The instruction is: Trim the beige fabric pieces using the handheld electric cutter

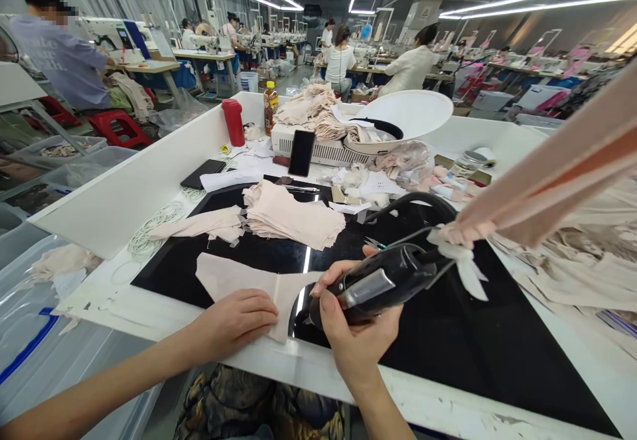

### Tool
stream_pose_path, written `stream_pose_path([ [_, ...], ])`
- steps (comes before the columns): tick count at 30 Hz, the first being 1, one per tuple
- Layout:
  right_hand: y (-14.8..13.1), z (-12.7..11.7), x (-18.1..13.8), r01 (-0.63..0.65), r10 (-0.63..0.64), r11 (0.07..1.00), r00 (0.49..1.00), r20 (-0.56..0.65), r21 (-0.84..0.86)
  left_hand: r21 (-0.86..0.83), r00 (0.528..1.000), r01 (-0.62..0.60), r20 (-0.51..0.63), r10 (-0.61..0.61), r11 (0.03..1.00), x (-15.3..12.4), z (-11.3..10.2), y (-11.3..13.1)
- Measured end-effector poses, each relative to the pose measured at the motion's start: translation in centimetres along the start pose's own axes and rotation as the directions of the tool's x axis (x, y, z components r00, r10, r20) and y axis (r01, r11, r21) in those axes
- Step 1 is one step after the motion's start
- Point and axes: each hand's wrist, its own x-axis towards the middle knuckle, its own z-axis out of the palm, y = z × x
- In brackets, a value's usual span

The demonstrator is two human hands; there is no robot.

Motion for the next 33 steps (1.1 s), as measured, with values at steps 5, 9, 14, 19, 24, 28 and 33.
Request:
stream_pose_path([
  [5, 0.6, -1.3, 1.8, 0.026, -0.032, 0.998, 0.993, -0.112, -0.056, -0.029, 0.994, 0.034, 0.108, -0.030, 0.999, -0.7, -1.7, 0.8],
  [9, 1.7, -1.6, 2.9, 0.060, -0.069, 0.996, 0.987, -0.145, -0.061, 0.053, 0.999, -0.001, 0.051, -0.001, 0.999, 0.5, -1.7, 1.2],
  [14, 2.8, -1.3, 4.0, 0.086, -0.105, 0.989, 0.979, -0.172, -0.117, 0.251, 0.999, -0.044, 0.019, 0.041, 0.967, 3.5, 0.0, 0.9],
  [19, 3.5, -1.0, 4.5, 0.088, -0.114, 0.982, 0.982, -0.150, -0.170, 0.385, 0.994, -0.078, 0.099, 0.043, 0.920, 5.9, 1.6, 0.3],
  [24, 4.2, -0.9, 4.4, 0.087, -0.110, 0.979, 0.987, -0.119, -0.186, 0.404, 0.992, -0.076, 0.120, 0.029, 0.912, 6.5, 2.4, -0.2],
  [28, 4.3, -0.9, 4.3, 0.084, -0.112, 0.974, 0.985, -0.129, -0.210, 0.386, 0.992, -0.053, 0.129, 0.003, 0.921, 6.5, 2.4, -0.5],
  [33, 4.2, -0.9, 4.3, 0.066, -0.096, 0.974, 0.986, -0.135, -0.215, 0.394, 0.991, -0.039, 0.130, -0.014, 0.918, 6.4, 2.1, -0.6],
])
